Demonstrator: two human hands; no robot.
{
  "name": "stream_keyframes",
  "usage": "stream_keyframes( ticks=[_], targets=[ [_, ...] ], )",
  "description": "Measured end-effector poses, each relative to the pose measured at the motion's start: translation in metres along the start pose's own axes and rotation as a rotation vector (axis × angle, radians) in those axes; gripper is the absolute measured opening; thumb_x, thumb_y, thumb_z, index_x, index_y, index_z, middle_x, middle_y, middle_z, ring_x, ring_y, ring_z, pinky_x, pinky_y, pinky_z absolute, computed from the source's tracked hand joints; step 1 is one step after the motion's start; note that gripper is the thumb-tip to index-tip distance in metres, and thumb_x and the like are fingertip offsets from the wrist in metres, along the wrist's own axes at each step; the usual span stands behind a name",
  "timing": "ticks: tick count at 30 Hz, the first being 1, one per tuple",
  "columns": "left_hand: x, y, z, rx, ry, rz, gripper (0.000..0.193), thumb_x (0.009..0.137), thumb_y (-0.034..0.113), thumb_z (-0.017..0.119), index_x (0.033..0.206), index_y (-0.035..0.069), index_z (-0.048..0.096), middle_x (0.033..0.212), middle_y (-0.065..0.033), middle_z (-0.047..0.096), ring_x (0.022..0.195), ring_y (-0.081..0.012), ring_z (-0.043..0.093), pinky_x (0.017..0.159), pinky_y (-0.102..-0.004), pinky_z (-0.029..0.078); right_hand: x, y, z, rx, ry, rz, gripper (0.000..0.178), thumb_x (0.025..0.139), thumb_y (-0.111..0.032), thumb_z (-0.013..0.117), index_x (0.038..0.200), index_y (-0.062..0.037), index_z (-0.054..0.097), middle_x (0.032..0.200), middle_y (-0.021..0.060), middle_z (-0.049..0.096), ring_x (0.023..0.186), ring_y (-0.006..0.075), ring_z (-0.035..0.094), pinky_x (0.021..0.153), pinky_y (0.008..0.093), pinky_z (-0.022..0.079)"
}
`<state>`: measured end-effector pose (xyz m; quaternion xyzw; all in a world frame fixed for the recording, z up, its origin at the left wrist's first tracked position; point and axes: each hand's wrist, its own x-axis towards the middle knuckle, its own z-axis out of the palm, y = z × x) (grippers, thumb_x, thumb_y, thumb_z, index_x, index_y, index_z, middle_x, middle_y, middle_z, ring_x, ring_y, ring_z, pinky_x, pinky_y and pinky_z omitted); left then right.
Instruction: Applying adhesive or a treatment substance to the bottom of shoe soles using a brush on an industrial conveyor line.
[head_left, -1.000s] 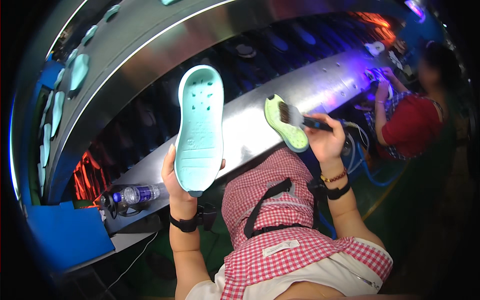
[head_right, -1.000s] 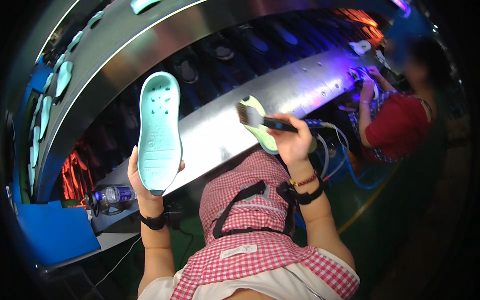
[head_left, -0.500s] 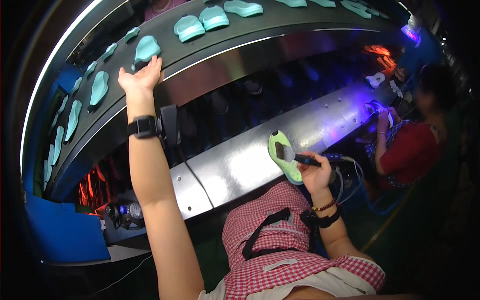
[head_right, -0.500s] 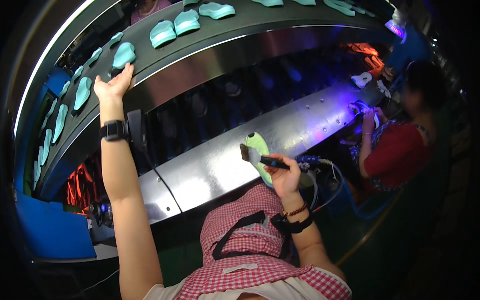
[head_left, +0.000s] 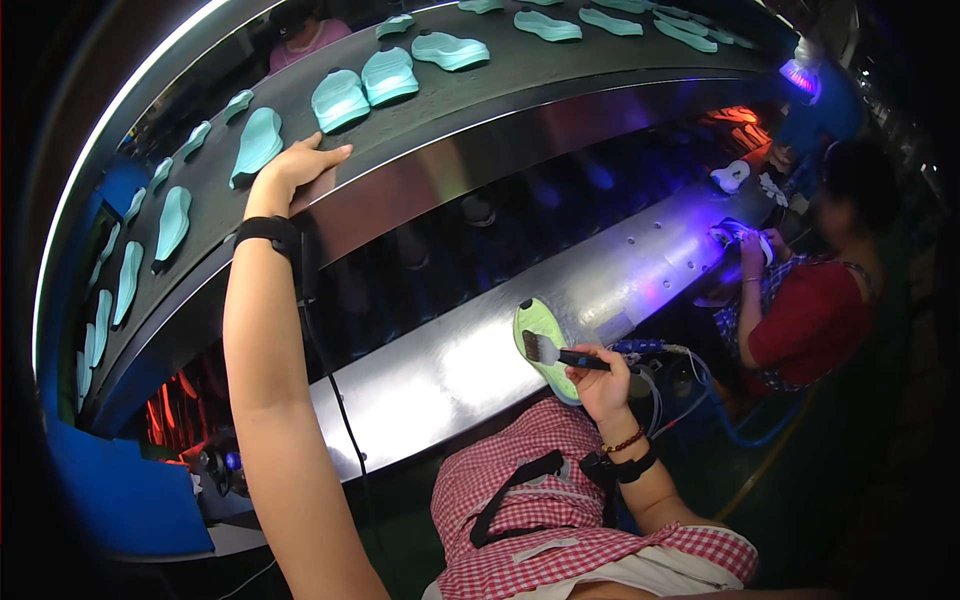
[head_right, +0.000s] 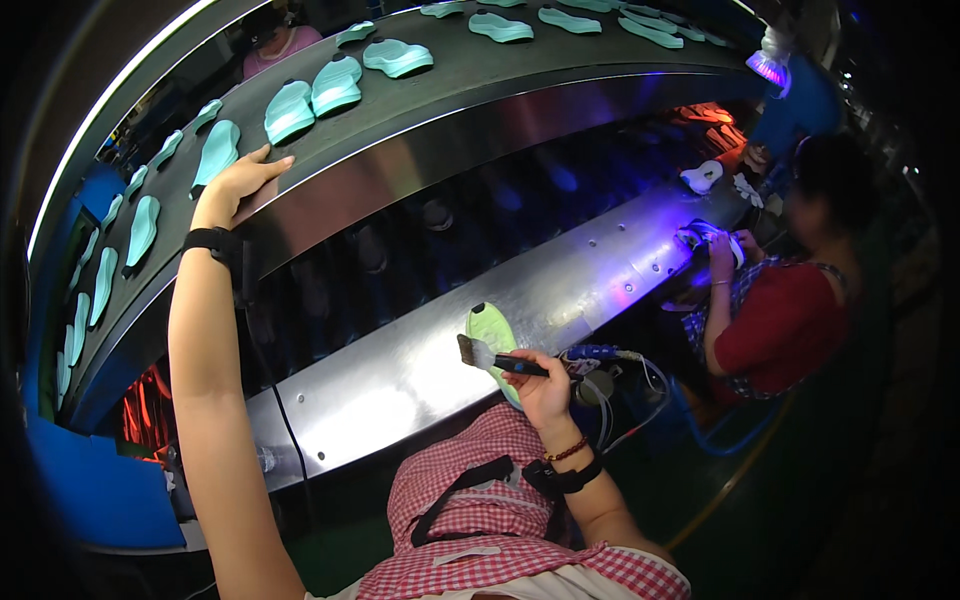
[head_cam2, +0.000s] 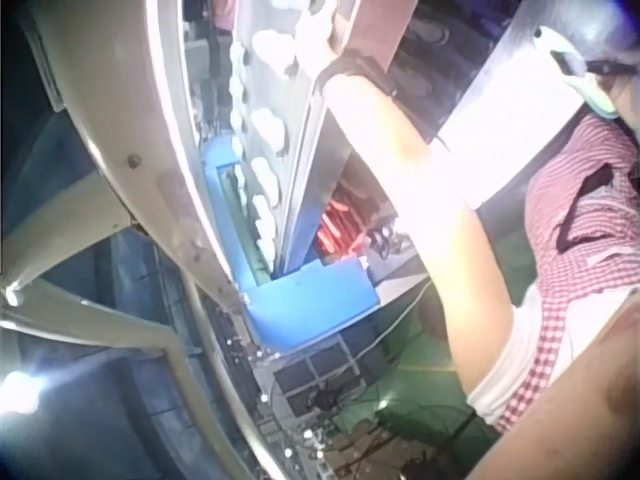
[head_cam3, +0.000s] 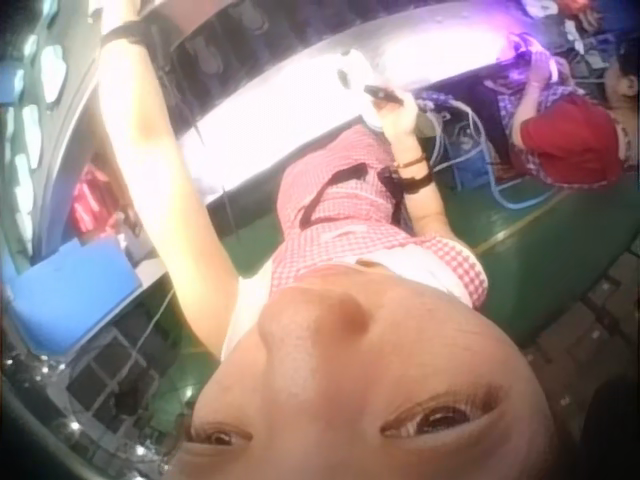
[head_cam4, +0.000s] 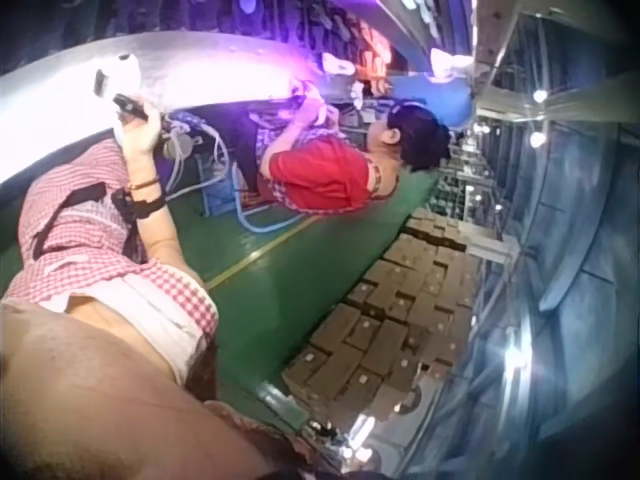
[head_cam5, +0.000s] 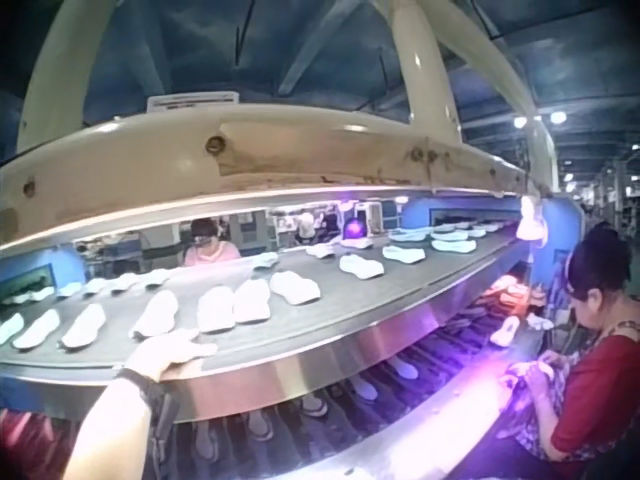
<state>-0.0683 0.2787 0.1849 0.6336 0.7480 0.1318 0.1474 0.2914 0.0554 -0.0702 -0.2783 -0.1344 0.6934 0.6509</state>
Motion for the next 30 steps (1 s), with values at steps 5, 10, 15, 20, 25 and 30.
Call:
stream_keyframes(
  ticks=[5,10,15,20,25,30],
  targets=[
    [0.016,0.002,0.006,0.011,0.021,-0.075,0.094,0.071,0.062,0.057,0.138,0.004,0.025,0.141,-0.0223,0.026,0.131,-0.0321,0.025,0.106,-0.0381,0.022,0.004,0.002,-0.005,0.004,0.012,0.032,0.039,0.082,-0.024,0.039,0.095,0.0087,0.055,0.093,0.0231,0.061,0.074,0.0266,0.060,0.076,0.0348,0.049],
    [0.045,-0.021,0.029,-0.023,0.430,0.038,0.082,0.076,0.052,0.058,0.140,0.017,0.021,0.139,-0.0256,0.026,0.128,-0.0376,0.028,0.102,-0.0497,0.024,0.007,0.000,-0.010,-0.018,-0.012,0.033,0.040,0.082,-0.024,0.038,0.097,0.0089,0.055,0.095,0.0222,0.062,0.074,0.0255,0.061,0.076,0.0340,0.049],
    [0.024,0.002,0.027,-0.102,0.474,0.301,0.050,0.080,0.030,0.062,0.122,0.008,0.047,0.110,-0.0261,0.056,0.107,-0.0356,0.053,0.087,-0.0345,0.042,0.006,0.000,-0.029,0.017,-0.005,0.013,0.039,0.082,-0.023,0.038,0.097,0.0082,0.056,0.092,0.0203,0.063,0.074,0.0252,0.061,0.076,0.0338,0.048],
    [0.027,-0.001,0.026,-0.172,0.534,0.490,0.041,0.078,0.031,0.065,0.107,0.004,0.056,0.091,-0.0193,0.063,0.086,-0.0322,0.061,0.078,-0.0358,0.045,0.001,0.000,-0.023,-0.011,0.033,0.038,0.038,0.083,-0.023,0.038,0.096,0.0076,0.057,0.090,0.0192,0.063,0.073,0.0242,0.061,0.076,0.0330,0.048],
    [0.000,0.011,0.026,0.044,0.741,0.589,0.036,0.077,0.032,0.066,0.094,0.001,0.057,0.098,-0.0190,0.057,0.094,-0.0297,0.055,0.081,-0.0343,0.042,0.000,0.002,-0.011,-0.018,-0.021,0.051,0.038,0.083,-0.023,0.039,0.097,0.0074,0.057,0.092,0.0189,0.063,0.075,0.0234,0.061,0.076,0.0323,0.048],
    [-0.047,0.017,0.049,-0.382,0.859,0.650,0.028,0.082,0.023,0.063,0.086,-0.003,0.055,0.100,-0.0175,0.055,0.097,-0.0287,0.051,0.085,-0.0331,0.039,-0.002,-0.002,-0.012,-0.040,-0.079,0.021,0.039,0.084,-0.023,0.040,0.101,0.0080,0.056,0.097,0.0187,0.062,0.081,0.0222,0.060,0.080,0.0318,0.047]
  ],
)
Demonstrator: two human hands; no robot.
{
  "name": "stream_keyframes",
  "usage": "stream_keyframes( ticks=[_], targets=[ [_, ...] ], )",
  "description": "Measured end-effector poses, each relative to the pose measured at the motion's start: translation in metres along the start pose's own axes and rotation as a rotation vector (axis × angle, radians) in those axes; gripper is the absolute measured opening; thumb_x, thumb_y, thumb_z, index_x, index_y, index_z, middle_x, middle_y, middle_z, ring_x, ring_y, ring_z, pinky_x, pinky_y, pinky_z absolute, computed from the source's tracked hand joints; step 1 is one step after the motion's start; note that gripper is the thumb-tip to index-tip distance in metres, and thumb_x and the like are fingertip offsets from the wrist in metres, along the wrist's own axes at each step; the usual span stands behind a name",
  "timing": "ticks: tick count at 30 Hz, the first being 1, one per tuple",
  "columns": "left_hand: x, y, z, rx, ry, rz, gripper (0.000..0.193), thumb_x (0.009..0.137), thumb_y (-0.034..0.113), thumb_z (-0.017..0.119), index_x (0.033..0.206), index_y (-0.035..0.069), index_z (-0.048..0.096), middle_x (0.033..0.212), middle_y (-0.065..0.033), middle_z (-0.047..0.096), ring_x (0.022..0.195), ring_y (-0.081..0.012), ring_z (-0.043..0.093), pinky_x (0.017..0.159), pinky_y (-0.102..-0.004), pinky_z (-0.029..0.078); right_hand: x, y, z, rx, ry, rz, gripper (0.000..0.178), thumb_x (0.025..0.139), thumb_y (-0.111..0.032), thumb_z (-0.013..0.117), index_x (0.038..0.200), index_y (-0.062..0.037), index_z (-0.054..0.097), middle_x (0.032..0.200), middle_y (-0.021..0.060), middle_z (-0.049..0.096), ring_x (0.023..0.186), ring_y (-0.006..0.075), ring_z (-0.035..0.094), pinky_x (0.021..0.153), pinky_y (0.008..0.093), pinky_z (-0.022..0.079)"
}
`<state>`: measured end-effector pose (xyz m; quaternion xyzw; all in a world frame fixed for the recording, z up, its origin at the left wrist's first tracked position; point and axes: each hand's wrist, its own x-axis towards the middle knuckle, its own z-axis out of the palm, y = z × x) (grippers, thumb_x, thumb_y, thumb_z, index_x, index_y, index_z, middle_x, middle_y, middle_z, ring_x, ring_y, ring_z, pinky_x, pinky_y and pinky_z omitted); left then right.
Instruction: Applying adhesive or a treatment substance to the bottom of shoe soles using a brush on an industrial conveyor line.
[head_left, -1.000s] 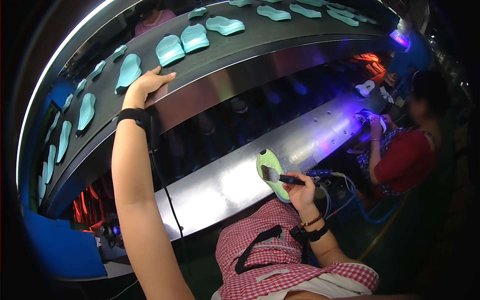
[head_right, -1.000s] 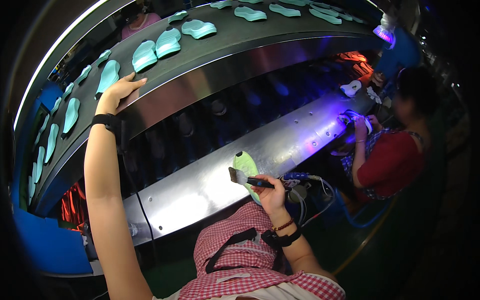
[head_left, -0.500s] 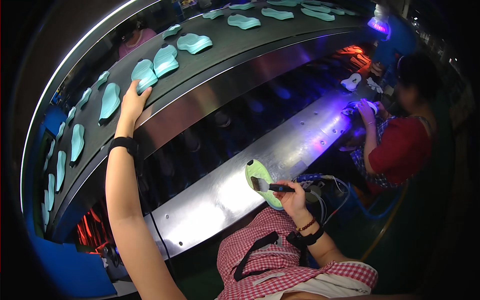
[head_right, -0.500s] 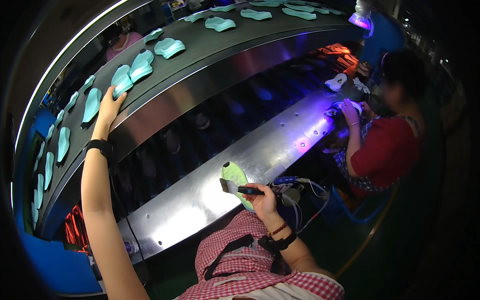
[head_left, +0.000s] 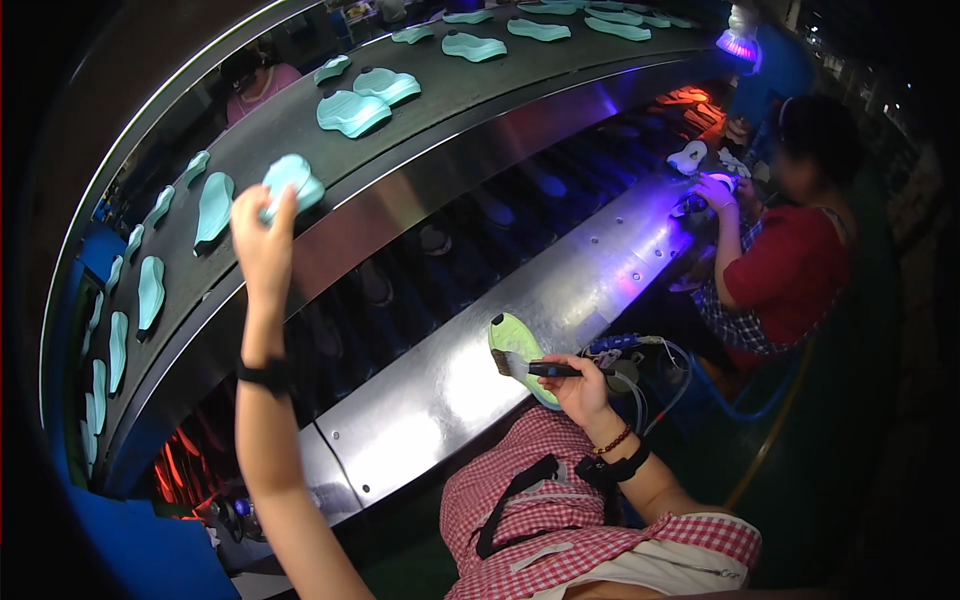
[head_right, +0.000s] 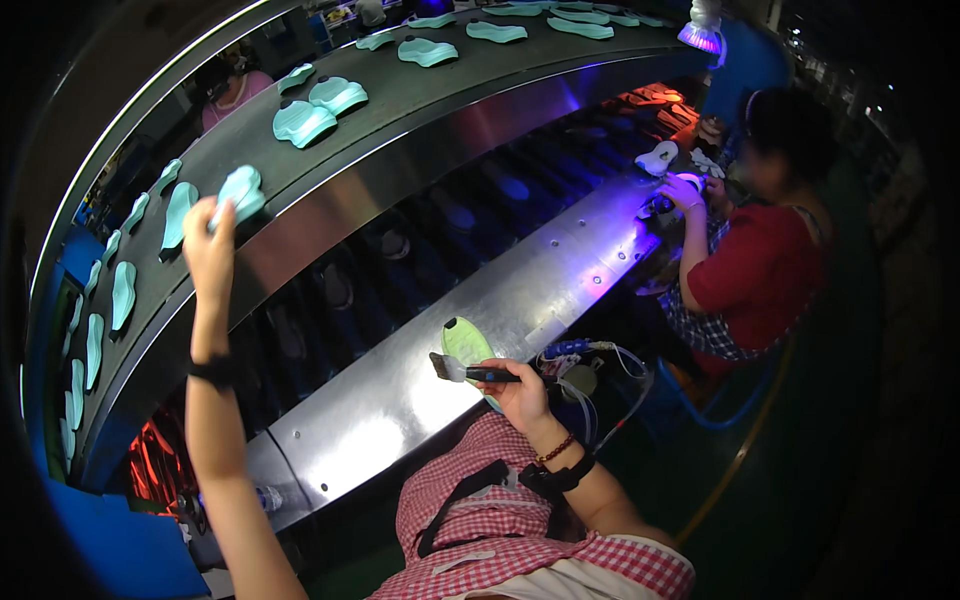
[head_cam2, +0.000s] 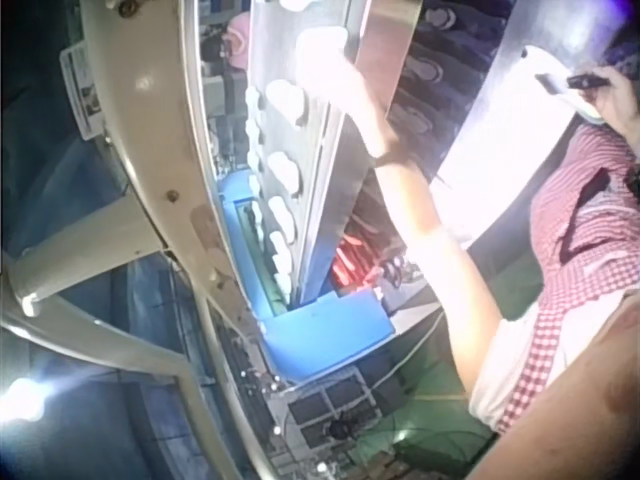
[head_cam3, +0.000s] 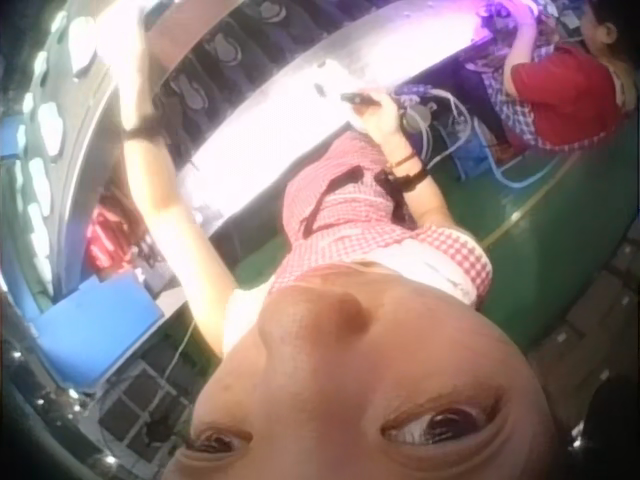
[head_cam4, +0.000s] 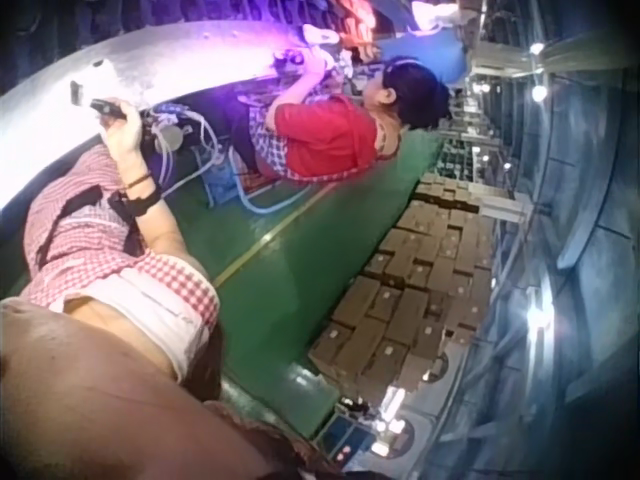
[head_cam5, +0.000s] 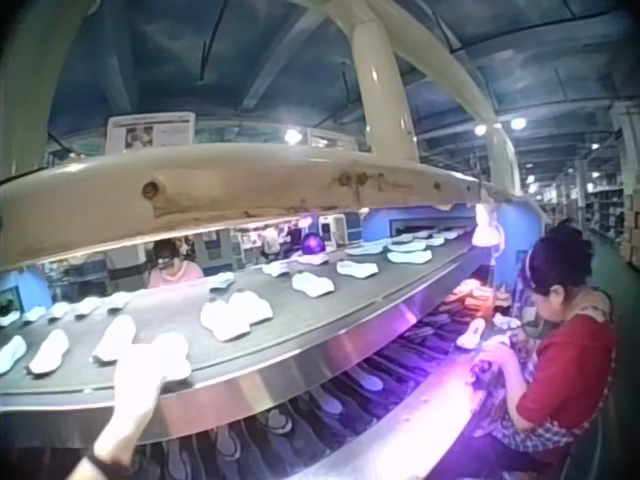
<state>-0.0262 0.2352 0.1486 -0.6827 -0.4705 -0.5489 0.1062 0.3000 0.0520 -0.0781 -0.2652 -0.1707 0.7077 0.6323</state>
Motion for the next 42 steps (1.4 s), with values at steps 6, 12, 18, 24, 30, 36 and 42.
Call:
stream_keyframes(
  ticks=[6,12,18,24,30,36,42],
  targets=[
    [-0.091,0.047,-0.064,-1.187,0.120,-0.805,0.035,0.083,0.011,0.051,0.115,-0.002,0.044,0.101,-0.0101,0.055,0.088,-0.0179,0.058,0.080,-0.0318,0.047,0.007,-0.003,0.011,-0.089,-0.174,0.025,0.026,0.089,-0.010,0.047,0.110,0.0046,0.054,0.106,0.0153,0.059,0.090,0.0192,0.057,0.087,0.0308,0.044],
    [-0.204,0.049,-0.089,-1.259,-0.192,-0.905,0.075,0.081,0.052,0.050,0.125,-0.008,0.036,0.104,-0.0190,0.056,0.087,-0.0258,0.061,0.079,-0.0339,0.050,0.008,-0.011,0.033,-0.086,-0.224,-0.050,0.025,0.080,0.004,0.057,0.105,0.0007,0.056,0.101,0.0119,0.061,0.090,0.0164,0.059,0.084,0.0273,0.047],
    [-0.318,0.067,-0.063,-1.981,-0.465,-1.592,0.083,0.079,0.070,0.035,0.126,0.001,0.040,0.110,-0.0216,0.055,0.094,-0.0367,0.058,0.084,-0.0491,0.047,0.001,-0.004,0.047,-0.131,-0.341,-0.002,0.025,0.079,0.005,0.055,0.104,0.0022,0.056,0.103,0.0179,0.061,0.095,0.0224,0.059,0.089,0.0315,0.044],
    [-0.333,0.089,-0.033,-1.997,-0.048,-1.496,0.082,0.080,0.069,0.034,0.133,0.007,0.033,0.127,-0.0183,0.045,0.114,-0.0379,0.045,0.097,-0.0499,0.035,-0.005,0.038,0.065,-0.343,-0.390,0.177,0.023,0.078,0.002,0.060,0.101,0.0059,0.058,0.096,0.0127,0.063,0.088,0.0163,0.060,0.080,0.0258,0.048],
    [-0.313,0.104,-0.031,-1.952,-0.064,-1.500,0.083,0.079,0.073,0.023,0.132,0.010,0.036,0.121,-0.0197,0.049,0.107,-0.0397,0.049,0.092,-0.0569,0.037,0.004,0.053,0.078,-0.384,-0.322,0.271,0.022,0.077,-0.002,0.061,0.098,0.0037,0.061,0.091,0.0094,0.064,0.082,0.0130,0.059,0.077,0.0247,0.047],
    [-0.313,0.104,-0.032,-1.994,-0.141,-1.467,0.080,0.081,0.071,0.020,0.129,0.010,0.038,0.112,-0.0198,0.054,0.100,-0.0378,0.054,0.087,-0.0490,0.044,0.014,0.056,0.083,-0.496,-0.303,0.232,0.021,0.075,-0.004,0.063,0.096,0.0024,0.064,0.090,0.0091,0.065,0.085,0.0127,0.059,0.080,0.0247,0.045],
    [-0.319,0.103,-0.022,-2.004,-0.036,-1.411,0.071,0.085,0.064,0.023,0.129,0.012,0.039,0.118,-0.0130,0.051,0.107,-0.0306,0.050,0.095,-0.0484,0.037,0.017,0.054,0.105,-0.659,-0.321,0.124,0.021,0.077,-0.004,0.064,0.097,0.0024,0.063,0.089,0.0069,0.064,0.082,0.0100,0.058,0.074,0.0218,0.046]
  ],
)
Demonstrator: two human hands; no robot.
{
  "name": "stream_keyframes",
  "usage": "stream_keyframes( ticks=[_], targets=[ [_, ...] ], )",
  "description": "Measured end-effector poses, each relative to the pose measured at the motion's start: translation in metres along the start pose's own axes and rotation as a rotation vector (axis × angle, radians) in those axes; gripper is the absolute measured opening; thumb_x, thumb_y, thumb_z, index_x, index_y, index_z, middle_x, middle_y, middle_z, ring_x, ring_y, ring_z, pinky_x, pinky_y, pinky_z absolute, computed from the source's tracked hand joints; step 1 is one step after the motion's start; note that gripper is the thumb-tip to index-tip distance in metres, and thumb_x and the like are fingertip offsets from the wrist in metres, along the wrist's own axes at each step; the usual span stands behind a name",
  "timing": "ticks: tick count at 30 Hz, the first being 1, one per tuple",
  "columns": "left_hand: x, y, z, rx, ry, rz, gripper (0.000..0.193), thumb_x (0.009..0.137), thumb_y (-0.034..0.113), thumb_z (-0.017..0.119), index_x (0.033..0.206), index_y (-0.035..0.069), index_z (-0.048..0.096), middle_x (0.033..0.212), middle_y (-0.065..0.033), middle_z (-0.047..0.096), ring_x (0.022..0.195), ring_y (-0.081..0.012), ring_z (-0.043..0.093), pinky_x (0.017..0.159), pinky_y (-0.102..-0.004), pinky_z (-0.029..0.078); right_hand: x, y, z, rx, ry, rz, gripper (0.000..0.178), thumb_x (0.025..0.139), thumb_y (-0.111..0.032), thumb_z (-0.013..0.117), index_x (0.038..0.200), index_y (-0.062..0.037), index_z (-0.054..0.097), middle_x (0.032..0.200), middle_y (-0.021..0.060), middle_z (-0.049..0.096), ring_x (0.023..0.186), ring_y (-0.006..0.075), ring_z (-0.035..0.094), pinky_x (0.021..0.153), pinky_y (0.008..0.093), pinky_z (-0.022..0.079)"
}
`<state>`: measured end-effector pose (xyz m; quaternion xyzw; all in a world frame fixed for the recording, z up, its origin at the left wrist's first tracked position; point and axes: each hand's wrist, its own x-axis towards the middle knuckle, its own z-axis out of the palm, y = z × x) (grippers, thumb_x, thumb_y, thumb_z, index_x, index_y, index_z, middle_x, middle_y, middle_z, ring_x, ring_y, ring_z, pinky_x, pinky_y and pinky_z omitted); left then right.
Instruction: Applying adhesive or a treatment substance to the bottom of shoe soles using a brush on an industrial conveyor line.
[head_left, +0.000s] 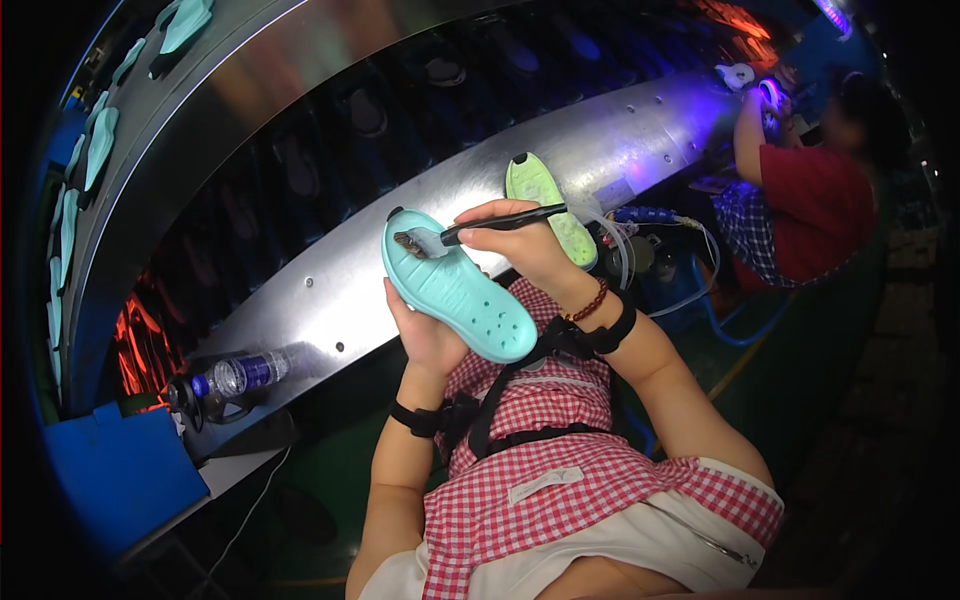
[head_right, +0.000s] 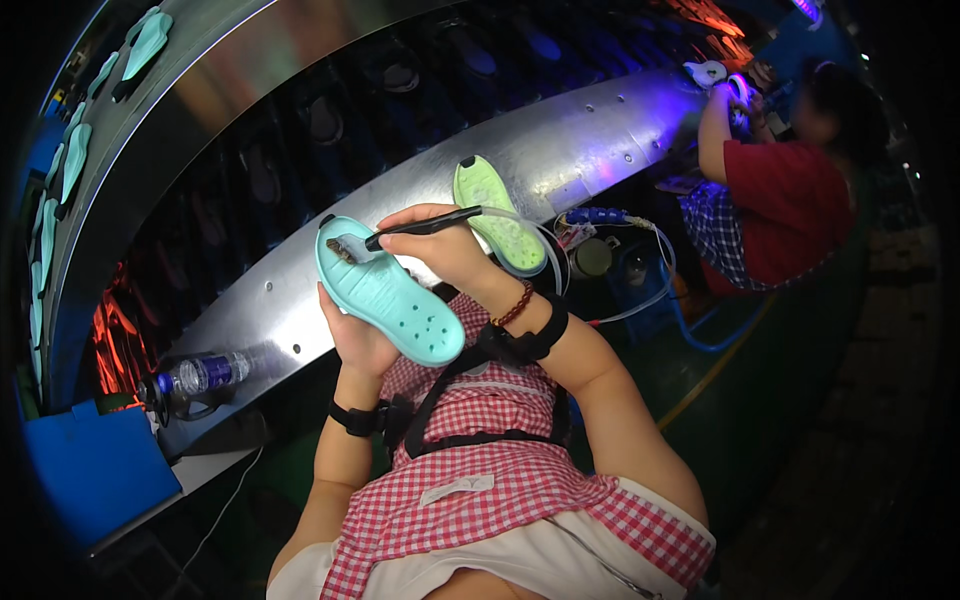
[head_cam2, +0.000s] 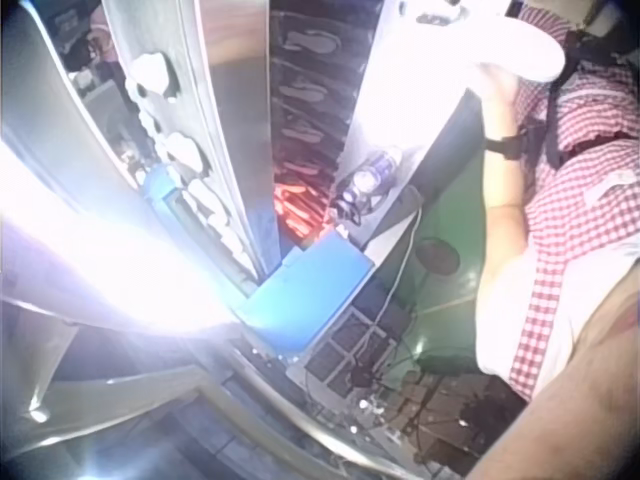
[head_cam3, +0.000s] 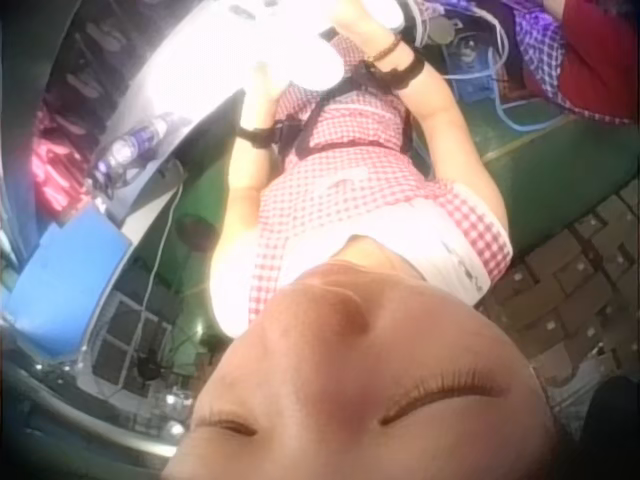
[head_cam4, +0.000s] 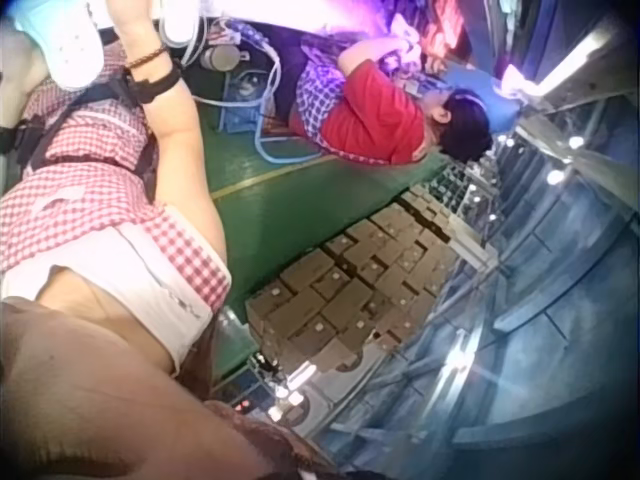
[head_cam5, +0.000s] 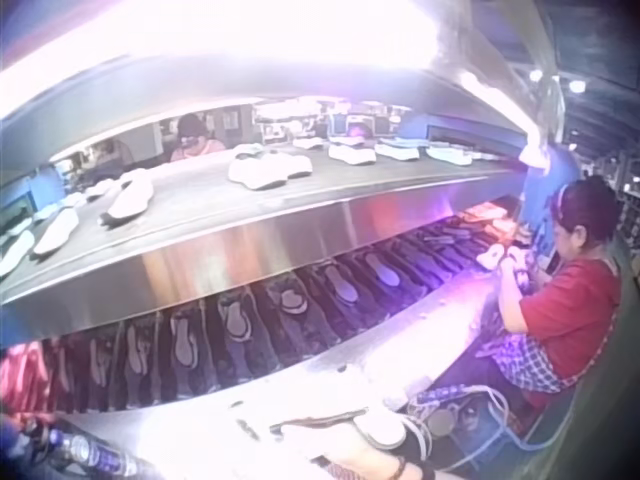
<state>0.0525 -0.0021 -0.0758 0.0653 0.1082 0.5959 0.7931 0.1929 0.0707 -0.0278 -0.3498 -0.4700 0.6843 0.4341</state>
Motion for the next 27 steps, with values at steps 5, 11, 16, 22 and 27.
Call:
stream_keyframes(
  ticks=[5,11,16,22,27],
  targets=[
    [0.006,-0.001,0.007,0.209,0.342,0.197,0.066,0.087,0.062,0.022,0.126,0.012,0.041,0.120,-0.0069,0.049,0.111,-0.0245,0.047,0.096,-0.0387,0.038,-0.015,-0.009,0.024,-0.651,-0.125,-0.398,0.021,0.071,-0.011,0.066,0.090,-0.0032,0.066,0.078,0.0108,0.063,0.076,0.0183,0.059,0.068,0.0282,0.047],
    [-0.001,0.032,0.005,0.221,0.247,0.241,0.071,0.084,0.065,0.020,0.122,0.010,0.046,0.106,-0.0107,0.057,0.094,-0.0270,0.056,0.084,-0.0411,0.046,-0.038,-0.034,-0.007,-0.704,-0.575,-0.077,0.021,0.064,-0.014,0.066,0.083,-0.0048,0.069,0.074,0.0149,0.063,0.069,0.0237,0.061,0.064,0.0324,0.048],
    [-0.006,0.021,0.026,0.206,0.087,0.063,0.076,0.082,0.069,0.019,0.121,0.009,0.046,0.103,-0.0143,0.058,0.089,-0.0297,0.058,0.083,-0.0444,0.046,-0.026,-0.054,0.001,-0.244,-0.170,-0.148,0.019,0.077,-0.002,0.065,0.095,0.0014,0.064,0.087,0.0077,0.065,0.075,0.0103,0.060,0.065,0.0201,0.048],
    [-0.005,0.022,0.038,-0.038,-0.056,0.115,0.070,0.087,0.063,0.021,0.129,0.010,0.039,0.121,-0.0116,0.050,0.104,-0.0299,0.053,0.089,-0.0424,0.043,-0.033,-0.057,0.013,-0.357,-0.526,-0.257,0.020,0.071,-0.009,0.069,0.091,-0.0030,0.067,0.084,0.0106,0.064,0.078,0.0131,0.060,0.071,0.0239,0.046],
    [-0.003,0.026,0.050,-0.047,0.066,0.216,0.076,0.084,0.067,0.019,0.125,0.008,0.042,0.110,-0.0158,0.055,0.095,-0.0316,0.056,0.084,-0.0434,0.046,-0.025,-0.051,0.008,-0.349,-0.318,-0.170,0.018,0.074,-0.007,0.068,0.091,-0.0028,0.067,0.084,0.0086,0.063,0.079,0.0136,0.060,0.071,0.0249,0.048]
  ],
)
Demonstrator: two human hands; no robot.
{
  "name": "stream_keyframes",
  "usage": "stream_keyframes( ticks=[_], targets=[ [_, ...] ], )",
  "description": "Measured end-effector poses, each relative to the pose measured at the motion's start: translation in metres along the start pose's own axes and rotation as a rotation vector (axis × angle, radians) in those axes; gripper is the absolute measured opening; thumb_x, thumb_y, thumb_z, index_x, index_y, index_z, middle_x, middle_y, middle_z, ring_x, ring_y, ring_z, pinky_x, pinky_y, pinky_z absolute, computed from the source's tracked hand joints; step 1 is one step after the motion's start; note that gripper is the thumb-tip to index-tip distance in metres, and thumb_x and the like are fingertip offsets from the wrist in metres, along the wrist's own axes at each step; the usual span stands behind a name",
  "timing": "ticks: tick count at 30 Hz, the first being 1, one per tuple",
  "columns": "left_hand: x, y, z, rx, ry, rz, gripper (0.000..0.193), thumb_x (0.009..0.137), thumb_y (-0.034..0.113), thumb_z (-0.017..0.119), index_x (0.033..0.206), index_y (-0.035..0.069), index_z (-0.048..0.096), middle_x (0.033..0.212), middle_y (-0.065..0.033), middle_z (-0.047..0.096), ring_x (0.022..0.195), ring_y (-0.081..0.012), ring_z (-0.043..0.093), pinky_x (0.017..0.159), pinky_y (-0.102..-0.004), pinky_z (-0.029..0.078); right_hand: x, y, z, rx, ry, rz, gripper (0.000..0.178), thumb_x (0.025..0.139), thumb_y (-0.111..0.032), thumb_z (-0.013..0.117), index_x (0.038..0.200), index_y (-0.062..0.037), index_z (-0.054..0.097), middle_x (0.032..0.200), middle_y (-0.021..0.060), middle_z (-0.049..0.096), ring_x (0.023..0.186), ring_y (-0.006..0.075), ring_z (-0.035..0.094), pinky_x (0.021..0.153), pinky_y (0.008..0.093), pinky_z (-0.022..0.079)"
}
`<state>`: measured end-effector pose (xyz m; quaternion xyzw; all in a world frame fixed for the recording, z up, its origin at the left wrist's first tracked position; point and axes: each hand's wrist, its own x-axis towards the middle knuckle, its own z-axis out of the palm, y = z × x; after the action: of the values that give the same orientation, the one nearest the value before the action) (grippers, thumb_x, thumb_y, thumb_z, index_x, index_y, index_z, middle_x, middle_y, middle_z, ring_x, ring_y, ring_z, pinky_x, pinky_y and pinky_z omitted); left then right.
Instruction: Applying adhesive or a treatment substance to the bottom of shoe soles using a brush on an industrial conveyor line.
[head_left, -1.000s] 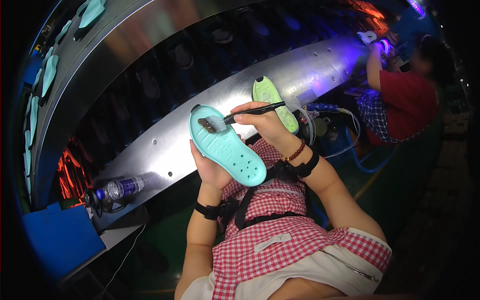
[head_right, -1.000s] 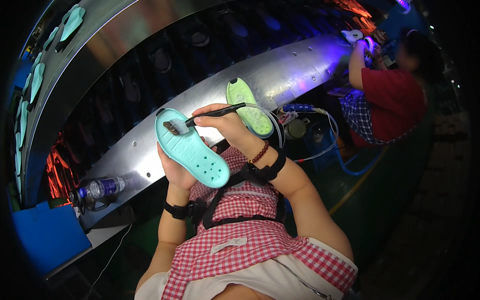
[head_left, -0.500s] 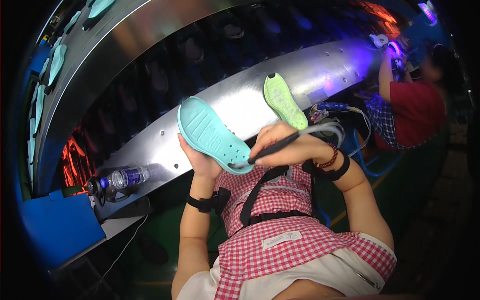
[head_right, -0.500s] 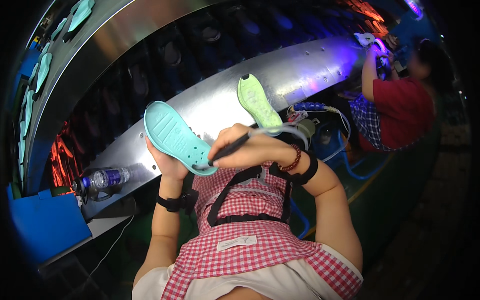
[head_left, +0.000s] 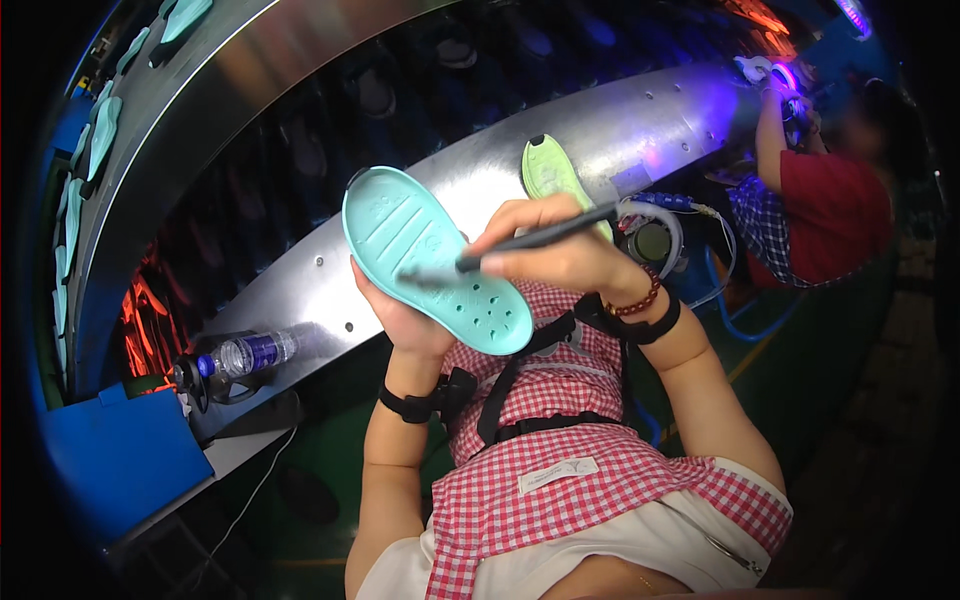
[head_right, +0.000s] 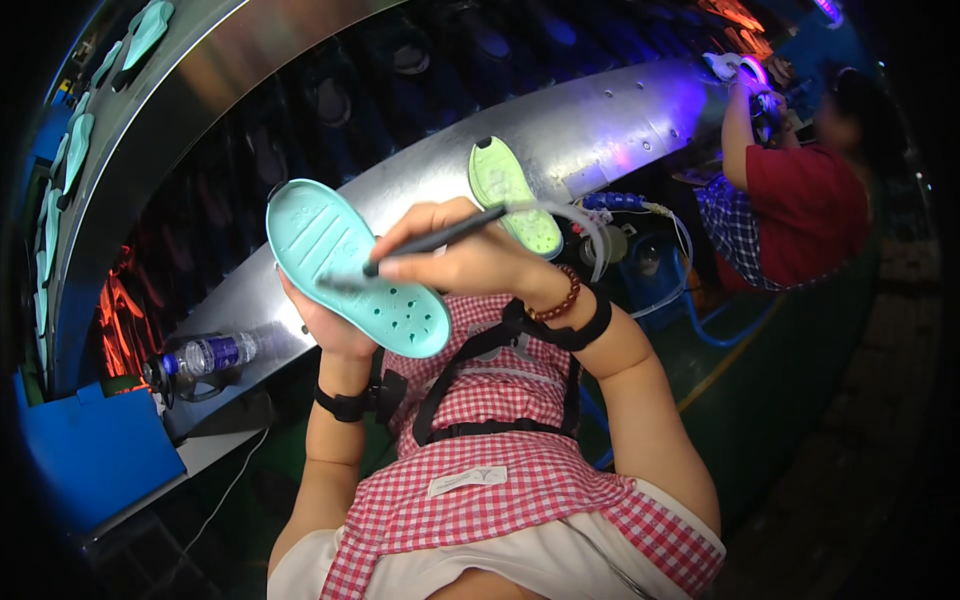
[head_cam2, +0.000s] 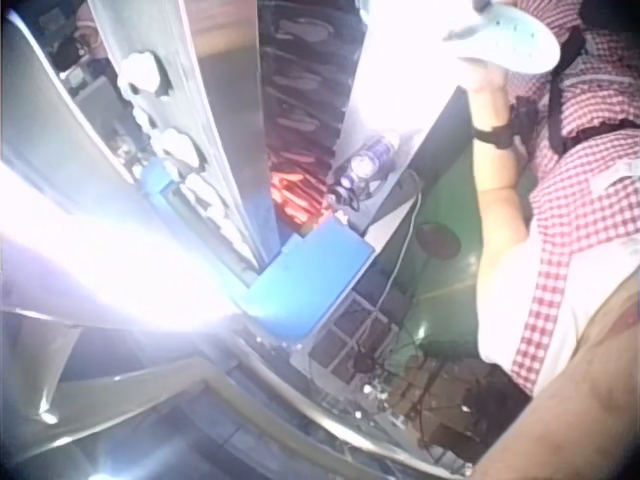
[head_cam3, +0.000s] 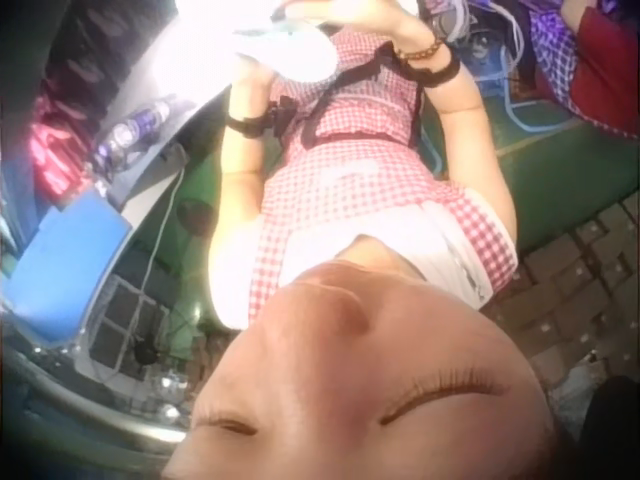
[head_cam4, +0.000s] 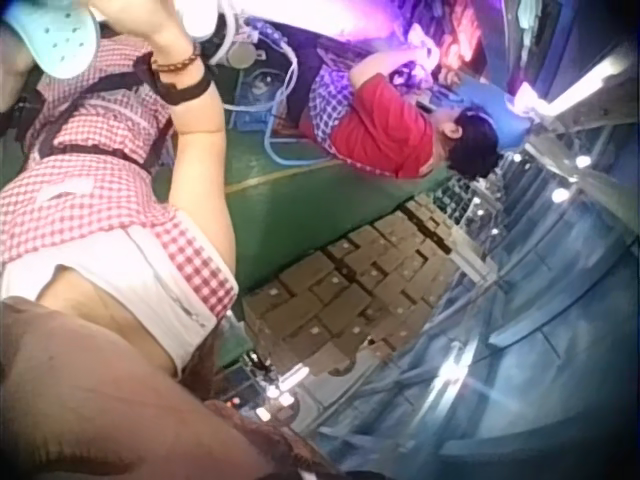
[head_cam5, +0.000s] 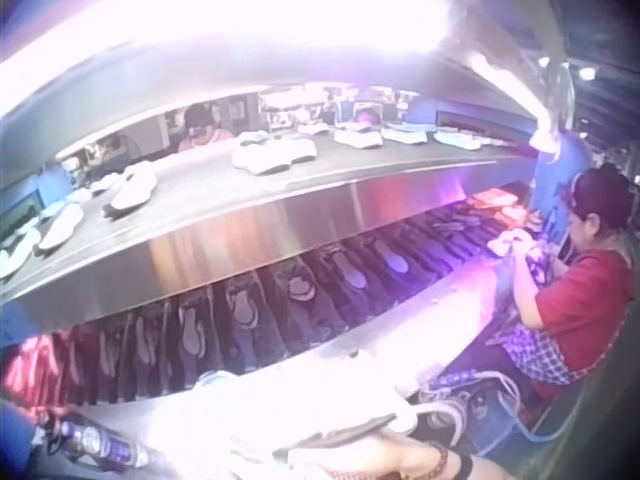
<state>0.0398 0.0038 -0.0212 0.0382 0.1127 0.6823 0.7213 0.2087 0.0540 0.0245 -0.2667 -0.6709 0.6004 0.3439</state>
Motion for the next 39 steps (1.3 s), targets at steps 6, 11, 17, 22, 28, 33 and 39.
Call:
stream_keyframes(
  ticks=[6,11,17,22,28,33,39],
  targets=[
    [0.007,0.011,-0.011,0.335,0.004,0.261,0.082,0.082,0.069,0.012,0.117,0.004,0.047,0.096,-0.0170,0.059,0.081,-0.0294,0.059,0.072,-0.0408,0.049,-0.011,-0.008,-0.001,-0.056,-0.114,-0.230,0.021,0.070,-0.004,0.070,0.091,-0.0040,0.068,0.085,0.0105,0.063,0.078,0.0182,0.060,0.071,0.0271,0.048],
    [0.007,0.020,0.001,0.315,-0.076,0.440,0.082,0.080,0.070,0.012,0.118,0.006,0.047,0.090,-0.0166,0.057,0.075,-0.0282,0.057,0.071,-0.0405,0.048,-0.014,0.001,0.003,-0.131,-0.209,-0.356,0.022,0.069,-0.002,0.070,0.091,-0.0040,0.068,0.087,0.0112,0.064,0.084,0.0176,0.060,0.074,0.0261,0.048],
    [0.008,0.028,0.011,0.383,0.046,0.506,0.083,0.079,0.072,0.013,0.121,0.008,0.044,0.088,-0.0172,0.056,0.075,-0.0268,0.056,0.068,-0.0400,0.048,-0.012,0.003,-0.005,-0.119,0.023,-0.193,0.023,0.068,0.000,0.070,0.091,-0.0017,0.067,0.091,0.0093,0.066,0.084,0.0198,0.060,0.078,0.0291,0.048],
    [0.003,0.045,0.005,0.423,-0.271,0.419,0.083,0.077,0.075,0.024,0.127,0.011,0.043,0.108,-0.0204,0.054,0.088,-0.0318,0.055,0.082,-0.0435,0.043,-0.014,0.009,-0.002,0.107,-0.178,-0.229,0.021,0.072,0.000,0.068,0.092,0.0001,0.065,0.092,0.0113,0.065,0.084,0.0165,0.061,0.076,0.0251,0.048],
    [-0.012,0.004,0.028,0.120,-0.087,0.266,0.072,0.086,0.060,0.032,0.135,0.008,0.030,0.124,-0.0237,0.045,0.108,-0.0394,0.047,0.094,-0.0514,0.038,-0.019,0.025,0.020,0.708,0.101,0.082,0.019,0.079,-0.002,0.063,0.097,0.0025,0.060,0.093,0.0114,0.065,0.082,0.0117,0.061,0.072,0.0225,0.050],
    [-0.009,0.021,-0.009,0.233,-0.181,-0.018,0.059,0.090,0.048,0.033,0.131,0.005,0.036,0.117,-0.0217,0.051,0.097,-0.0369,0.055,0.079,-0.0494,0.048,-0.025,-0.007,0.016,0.026,-0.132,0.006,0.019,0.075,-0.003,0.067,0.093,-0.0004,0.064,0.090,0.0102,0.066,0.082,0.0111,0.061,0.073,0.0230,0.049],
    [-0.008,0.036,-0.001,0.577,-0.160,-0.033,0.052,0.091,0.040,0.037,0.124,0.000,0.042,0.112,-0.0186,0.055,0.096,-0.0301,0.059,0.083,-0.0415,0.049,-0.017,-0.011,0.006,0.017,-0.124,-0.051,0.019,0.073,-0.001,0.066,0.092,0.0012,0.064,0.088,0.0132,0.066,0.080,0.0174,0.063,0.072,0.0261,0.050]
  ],
)
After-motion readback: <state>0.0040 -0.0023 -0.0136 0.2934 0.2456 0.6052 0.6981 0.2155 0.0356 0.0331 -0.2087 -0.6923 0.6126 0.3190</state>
